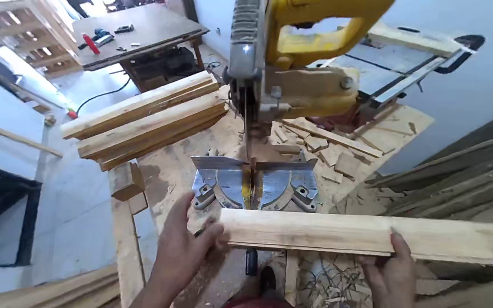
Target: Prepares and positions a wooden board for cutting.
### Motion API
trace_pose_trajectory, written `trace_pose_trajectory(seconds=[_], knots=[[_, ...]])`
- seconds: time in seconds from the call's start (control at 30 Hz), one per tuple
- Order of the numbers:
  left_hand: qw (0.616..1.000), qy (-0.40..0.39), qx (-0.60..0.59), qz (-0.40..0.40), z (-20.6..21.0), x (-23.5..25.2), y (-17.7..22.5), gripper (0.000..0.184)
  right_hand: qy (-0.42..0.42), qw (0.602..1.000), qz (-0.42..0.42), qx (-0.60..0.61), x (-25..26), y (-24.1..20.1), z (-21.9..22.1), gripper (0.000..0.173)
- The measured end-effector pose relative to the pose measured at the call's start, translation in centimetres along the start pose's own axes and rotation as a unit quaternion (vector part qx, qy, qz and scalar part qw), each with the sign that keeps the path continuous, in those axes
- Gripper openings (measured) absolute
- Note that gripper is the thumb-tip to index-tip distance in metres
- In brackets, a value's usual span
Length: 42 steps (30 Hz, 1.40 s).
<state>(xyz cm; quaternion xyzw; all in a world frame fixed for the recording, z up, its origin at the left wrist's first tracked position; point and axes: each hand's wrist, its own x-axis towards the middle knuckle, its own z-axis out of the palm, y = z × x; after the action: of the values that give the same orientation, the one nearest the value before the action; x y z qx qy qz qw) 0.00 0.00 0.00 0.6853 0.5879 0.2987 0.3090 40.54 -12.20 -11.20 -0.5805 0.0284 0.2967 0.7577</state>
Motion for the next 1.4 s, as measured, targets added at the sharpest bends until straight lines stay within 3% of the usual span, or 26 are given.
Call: trace_pose_trajectory(seconds=[0.03,0.07,0.13,0.23,0.3,0.4,0.5,0.6,0.7,0.8,0.93,1.07,1.2,1.3,1.4], knots=[[0.992,-0.056,-0.038,-0.108,0.2,-0.3,-3.0,0.095,-0.006,1.0,0.008,0.004,-1.4,0.5,1.4,0.037],[0.973,-0.086,-0.104,-0.189,0.5,-0.5,-5.5,0.089,-0.013,1.0,0.018,0.008,-2.9,1.0,3.0,0.036],[0.914,-0.072,-0.281,-0.282,0.8,-0.2,-8.9,0.059,-0.022,0.999,0.038,0.023,-5.3,2.6,6.5,0.037],[0.842,0.012,-0.463,-0.278,-0.6,2.9,-12.3,0.053,-0.04,0.995,0.088,0.032,-8.0,5.8,12.0,0.045],[0.837,0.056,-0.475,-0.264,-2.4,5.8,-15.0,0.052,-0.058,0.989,0.134,0.017,-9.4,7.5,15.4,0.053],[0.841,0.062,-0.473,-0.254,-5.4,10.3,-19.0,0.05,-0.088,0.979,0.178,-0.045,-10.6,8.3,18.5,0.059],[0.843,0.044,-0.475,-0.248,-7.1,13.7,-22.5,0.05,-0.072,0.984,0.139,-0.081,-11.0,6.8,19.0,0.053],[0.828,0.044,-0.496,-0.256,-7.4,15.8,-24.8,0.05,-0.012,0.987,0.128,-0.098,-9.0,5.7,18.9,0.057],[0.812,0.048,-0.517,-0.266,-7.2,17.5,-25.9,0.051,0.019,0.994,0.08,-0.071,-6.0,6.1,19.4,0.045],[0.827,0.063,-0.489,-0.269,-7.1,18.3,-25.2,0.049,0.021,0.994,0.094,-0.043,-4.8,5.3,21.8,0.044],[0.852,0.066,-0.459,-0.243,-6.5,18.8,-23.7,0.044,-0.003,0.992,0.123,-0.039,-3.5,4.7,23.6,0.056],[0.873,0.082,-0.411,-0.248,-6.1,19.0,-23.3,0.047,-0.054,0.989,0.122,-0.054,-2.9,4.7,21.3,0.041],[0.939,0.185,-0.191,-0.22,-5.7,18.7,-21.7,0.052,-0.109,0.981,0.138,-0.078,-2.6,4.0,20.8,0.049],[0.943,0.232,-0.096,-0.218,-5.7,19.3,-22.9,0.054,-0.185,0.964,0.139,-0.129,-2.1,3.8,19.2,0.047],[0.939,0.227,-0.108,-0.233,-6.1,20.5,-24.5,0.055,-0.239,0.949,0.127,-0.163,-1.4,3.4,16.4,0.045]])
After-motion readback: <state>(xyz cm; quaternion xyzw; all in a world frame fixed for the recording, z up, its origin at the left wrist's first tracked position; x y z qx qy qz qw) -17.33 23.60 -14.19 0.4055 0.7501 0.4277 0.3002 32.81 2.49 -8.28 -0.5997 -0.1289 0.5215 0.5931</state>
